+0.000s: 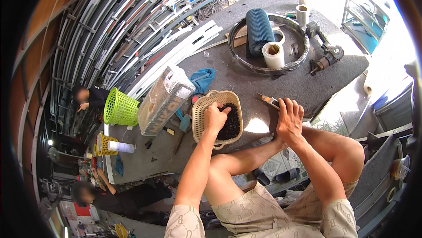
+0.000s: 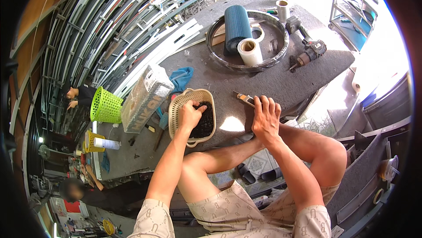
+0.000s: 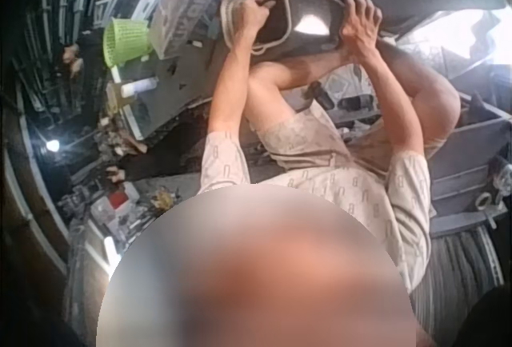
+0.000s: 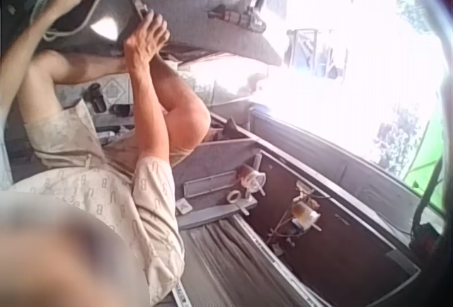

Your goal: The person uses pliers to trim small black fasteners at a workbench, then picks up a basket of fasteners and continues trimming them while sitting on the floor. The person also retrieves a long aluminum profile from a rack and places it on the table.

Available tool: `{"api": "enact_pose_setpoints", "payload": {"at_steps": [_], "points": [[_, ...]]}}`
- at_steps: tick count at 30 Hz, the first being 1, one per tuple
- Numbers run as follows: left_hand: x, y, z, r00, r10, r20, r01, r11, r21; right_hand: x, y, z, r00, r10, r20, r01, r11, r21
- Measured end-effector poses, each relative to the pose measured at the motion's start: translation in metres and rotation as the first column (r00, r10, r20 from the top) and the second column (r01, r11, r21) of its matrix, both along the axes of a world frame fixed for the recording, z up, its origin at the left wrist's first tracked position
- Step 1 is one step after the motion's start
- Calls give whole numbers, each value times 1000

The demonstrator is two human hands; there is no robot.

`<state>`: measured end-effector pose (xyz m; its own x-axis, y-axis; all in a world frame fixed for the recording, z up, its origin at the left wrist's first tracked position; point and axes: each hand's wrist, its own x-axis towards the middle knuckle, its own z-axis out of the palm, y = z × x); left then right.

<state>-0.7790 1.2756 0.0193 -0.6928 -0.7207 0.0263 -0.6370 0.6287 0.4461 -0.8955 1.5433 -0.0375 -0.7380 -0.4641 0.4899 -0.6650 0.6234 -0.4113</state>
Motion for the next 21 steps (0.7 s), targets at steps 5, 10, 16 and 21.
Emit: {"api": "enact_pose_setpoints", "payload": {"at_steps": [5, 10, 16, 21], "points": [[1, -6, 11, 998, -41, 40, 37, 995, 89, -2, 0, 0, 1000, 4, -18, -3, 1000, 10], [11, -6, 22, 990, -92, 108, 80, 991, 111, -1, 0, -1, 1000, 1, -23, -1, 1000, 11], [26, -12, 21, 975, -207, 80, 204, 978, 45, -1, 1, 0, 1000, 6, -23, -6, 1000, -6], [29, -15, 21, 987, -158, -12, 158, 987, 3, -1, 2, 1, 999, 22, -23, -22, 1000, -3]]}}
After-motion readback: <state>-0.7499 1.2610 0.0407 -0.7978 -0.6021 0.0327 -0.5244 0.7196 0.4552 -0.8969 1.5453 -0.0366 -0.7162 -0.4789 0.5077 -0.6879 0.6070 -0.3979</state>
